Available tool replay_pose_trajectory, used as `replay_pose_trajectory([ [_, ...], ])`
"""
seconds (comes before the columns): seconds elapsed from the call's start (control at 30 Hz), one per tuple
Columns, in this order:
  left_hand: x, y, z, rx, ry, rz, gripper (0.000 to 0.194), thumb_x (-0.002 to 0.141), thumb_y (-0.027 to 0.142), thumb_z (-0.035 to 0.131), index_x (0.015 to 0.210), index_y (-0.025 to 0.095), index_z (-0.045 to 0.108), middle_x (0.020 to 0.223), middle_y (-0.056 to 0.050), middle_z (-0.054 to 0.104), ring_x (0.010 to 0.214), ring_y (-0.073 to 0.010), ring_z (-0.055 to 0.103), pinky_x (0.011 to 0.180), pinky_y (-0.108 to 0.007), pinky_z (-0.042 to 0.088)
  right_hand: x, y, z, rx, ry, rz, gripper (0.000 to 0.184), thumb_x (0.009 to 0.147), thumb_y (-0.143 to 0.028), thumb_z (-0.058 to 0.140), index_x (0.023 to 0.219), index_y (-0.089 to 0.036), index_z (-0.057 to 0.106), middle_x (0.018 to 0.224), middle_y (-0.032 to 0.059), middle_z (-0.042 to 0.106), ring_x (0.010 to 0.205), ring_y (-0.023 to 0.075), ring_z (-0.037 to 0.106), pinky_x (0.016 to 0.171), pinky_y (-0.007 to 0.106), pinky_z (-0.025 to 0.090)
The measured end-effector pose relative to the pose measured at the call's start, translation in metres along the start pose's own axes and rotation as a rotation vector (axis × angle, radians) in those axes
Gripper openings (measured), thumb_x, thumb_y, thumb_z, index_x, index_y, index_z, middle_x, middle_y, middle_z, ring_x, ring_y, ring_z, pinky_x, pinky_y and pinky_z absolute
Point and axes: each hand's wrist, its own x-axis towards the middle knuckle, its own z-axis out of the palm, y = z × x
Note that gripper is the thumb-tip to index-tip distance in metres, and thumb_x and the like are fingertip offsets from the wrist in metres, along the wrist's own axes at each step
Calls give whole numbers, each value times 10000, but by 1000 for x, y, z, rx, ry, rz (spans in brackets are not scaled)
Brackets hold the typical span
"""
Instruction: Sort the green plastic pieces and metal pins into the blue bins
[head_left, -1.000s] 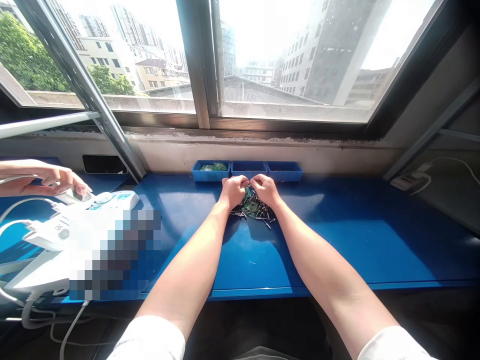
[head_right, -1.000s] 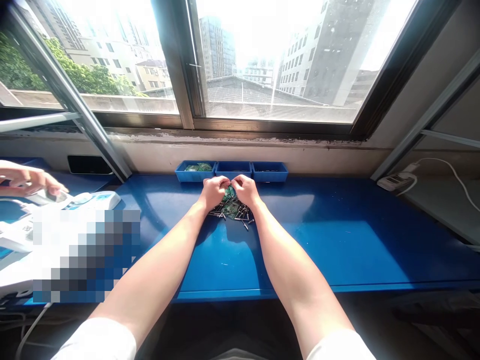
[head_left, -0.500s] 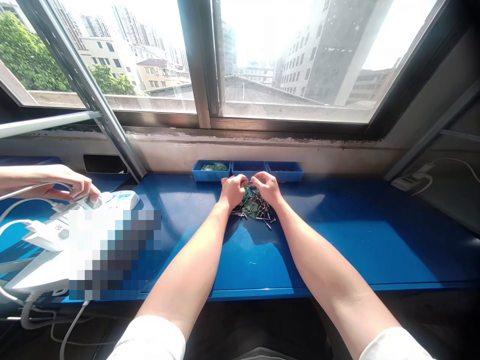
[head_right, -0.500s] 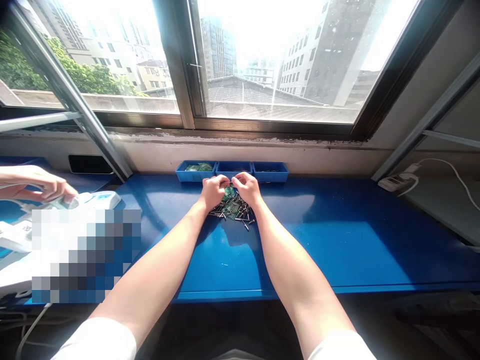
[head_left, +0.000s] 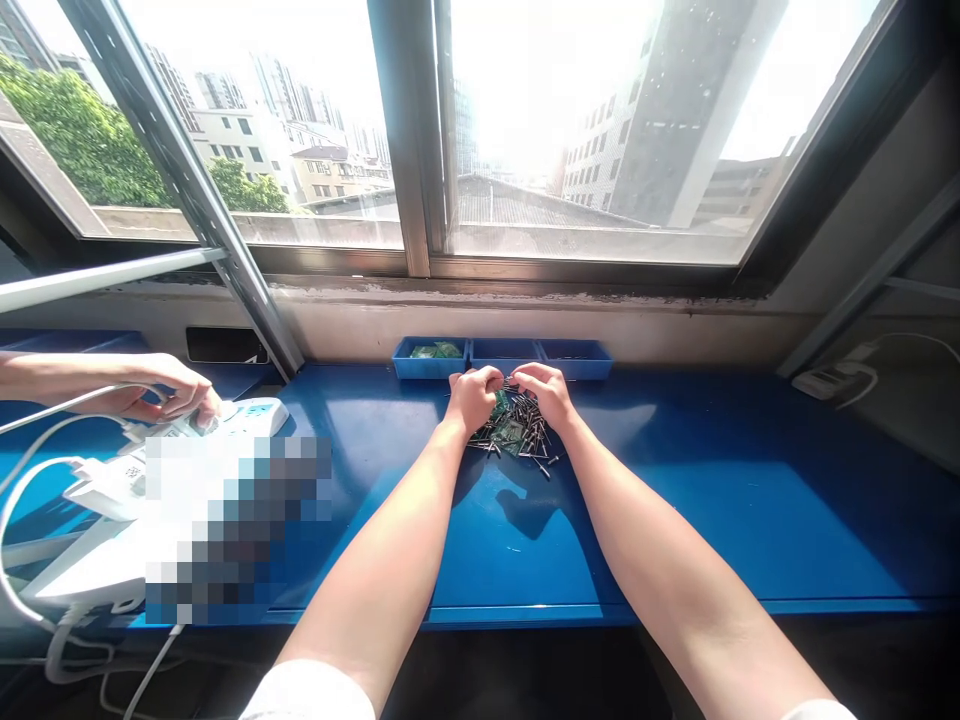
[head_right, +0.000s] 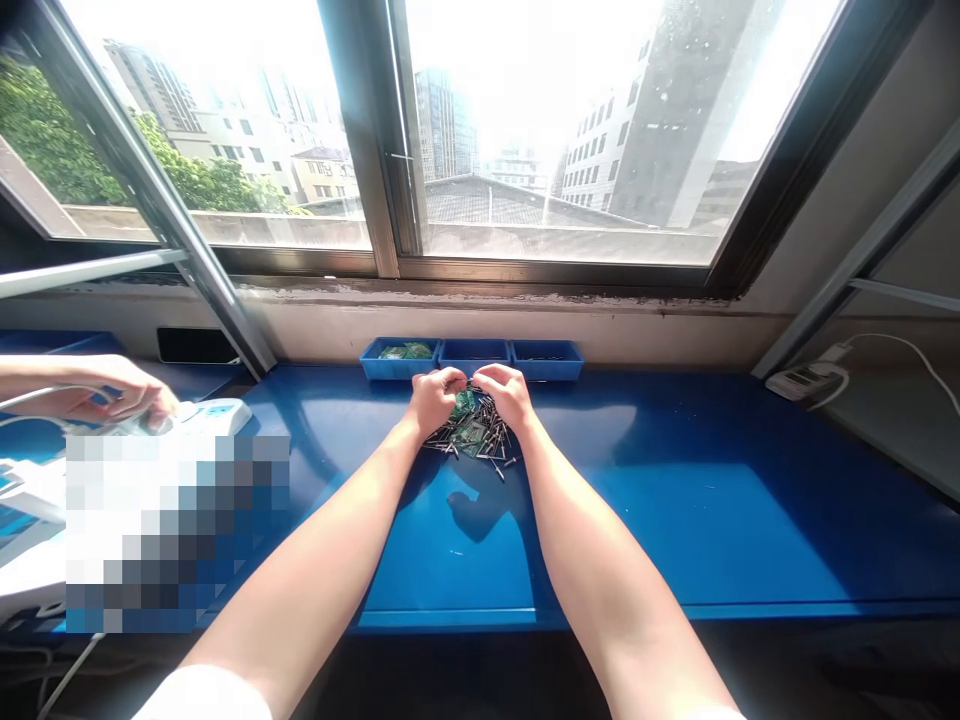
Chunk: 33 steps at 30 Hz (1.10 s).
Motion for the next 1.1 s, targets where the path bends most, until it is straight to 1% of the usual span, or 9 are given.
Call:
replay_pose_trajectory([
  [0.07,1,0,2,13,23,-9,233,867,277,452,950,268,669,935,14,715,963,-179,609,967,-333,347,1,1,-1,0,13,6,304,691,-444,580,811,-177,661,777,38,692,741,175,613,647,278,463],
  [0.13,1,-1,4,32,78,-31,252,860,314,480,1042,251,642,1065,-11,691,1059,-201,578,972,-350,342,2,3,-3,-5,46,8,301,687,-434,584,828,-180,661,811,42,698,775,183,623,677,288,473],
  [0.23,2,-3,6,61,145,-85,308,850,286,486,1131,222,594,1189,-45,635,1149,-223,526,971,-375,339,6,10,-7,-20,134,-9,299,685,-397,589,882,-182,655,912,54,699,857,193,632,761,306,482],
  [0.33,2,-6,5,73,160,-122,302,845,231,458,1115,217,593,1176,-61,632,1147,-237,522,963,-399,339,10,19,-11,-62,234,-37,319,685,-343,580,946,-169,642,962,67,692,898,198,626,812,322,476],
  [0.43,2,-6,4,70,165,-154,308,837,201,440,1102,215,596,1168,-74,629,1140,-249,522,952,-410,343,12,25,-16,-156,319,-33,368,687,-308,560,1020,-166,627,1030,72,679,943,208,608,847,343,464],
  [0.63,3,-8,4,72,155,-217,344,804,136,409,1071,208,614,1144,-76,634,1117,-252,528,932,-427,348,14,23,-22,-358,455,78,506,661,-248,544,1162,-189,582,1140,63,639,1108,241,512,952,376,408],
  [0.8,3,-9,4,86,156,-222,337,800,128,397,1026,204,635,1116,-75,644,1094,-249,538,916,-425,352,13,19,-23,-458,494,167,605,655,-229,542,1258,-182,522,1163,82,605,1211,260,396,1022,391,349],
  [0.97,3,-9,5,107,157,-242,334,805,142,401,1034,218,631,1132,-60,643,1112,-235,531,918,-400,352,13,18,-22,-480,509,207,689,641,-231,550,1323,-180,462,1166,108,559,1202,289,366,1010,429,339],
  [1.1,3,-9,5,116,138,-265,319,808,177,422,1053,220,623,1160,-56,634,1126,-232,522,932,-401,342,15,17,-23,-514,514,236,716,639,-235,559,1343,-181,439,1162,117,540,1188,304,365,1005,434,320],
])
